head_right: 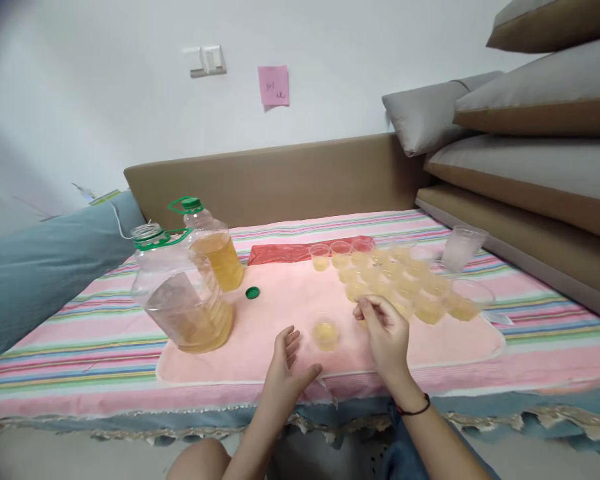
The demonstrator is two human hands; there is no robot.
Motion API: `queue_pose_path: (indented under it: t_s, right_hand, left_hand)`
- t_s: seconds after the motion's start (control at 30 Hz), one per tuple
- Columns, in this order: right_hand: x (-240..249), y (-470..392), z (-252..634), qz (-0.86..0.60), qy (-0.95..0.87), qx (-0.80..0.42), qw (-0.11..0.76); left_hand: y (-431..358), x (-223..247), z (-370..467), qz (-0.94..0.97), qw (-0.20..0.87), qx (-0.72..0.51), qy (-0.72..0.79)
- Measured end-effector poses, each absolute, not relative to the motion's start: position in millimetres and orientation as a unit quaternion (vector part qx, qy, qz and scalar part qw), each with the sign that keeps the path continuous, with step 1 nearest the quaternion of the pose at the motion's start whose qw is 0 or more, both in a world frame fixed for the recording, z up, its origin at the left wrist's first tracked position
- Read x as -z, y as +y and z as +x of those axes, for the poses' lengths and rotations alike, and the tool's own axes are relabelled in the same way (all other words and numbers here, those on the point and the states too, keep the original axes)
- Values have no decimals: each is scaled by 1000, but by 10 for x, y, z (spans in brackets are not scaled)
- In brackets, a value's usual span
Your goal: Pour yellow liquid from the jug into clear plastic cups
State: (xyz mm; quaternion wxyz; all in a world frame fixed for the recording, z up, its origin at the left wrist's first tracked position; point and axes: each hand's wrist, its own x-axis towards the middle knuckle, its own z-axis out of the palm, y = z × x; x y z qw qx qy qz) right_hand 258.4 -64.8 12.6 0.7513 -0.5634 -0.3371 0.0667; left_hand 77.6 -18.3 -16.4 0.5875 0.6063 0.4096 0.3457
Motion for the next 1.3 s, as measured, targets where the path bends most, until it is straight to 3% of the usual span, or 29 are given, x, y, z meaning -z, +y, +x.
queue_pose_path:
  t_s: [0.27,0.63,1.3]
  right_hand:
    - [-47,-987,2479,-591,-397,-195,675]
    - [167,-1261,2769,-631,-478,-285,541]
    - [335,-830,2463,-574,-444,-272,632]
  left_hand:
    - [-92,196,1132,622,532,-407,405]
    - [-18,51,1275,659,477,-370,448]
    - [249,10,1519,642,418,-484,423]
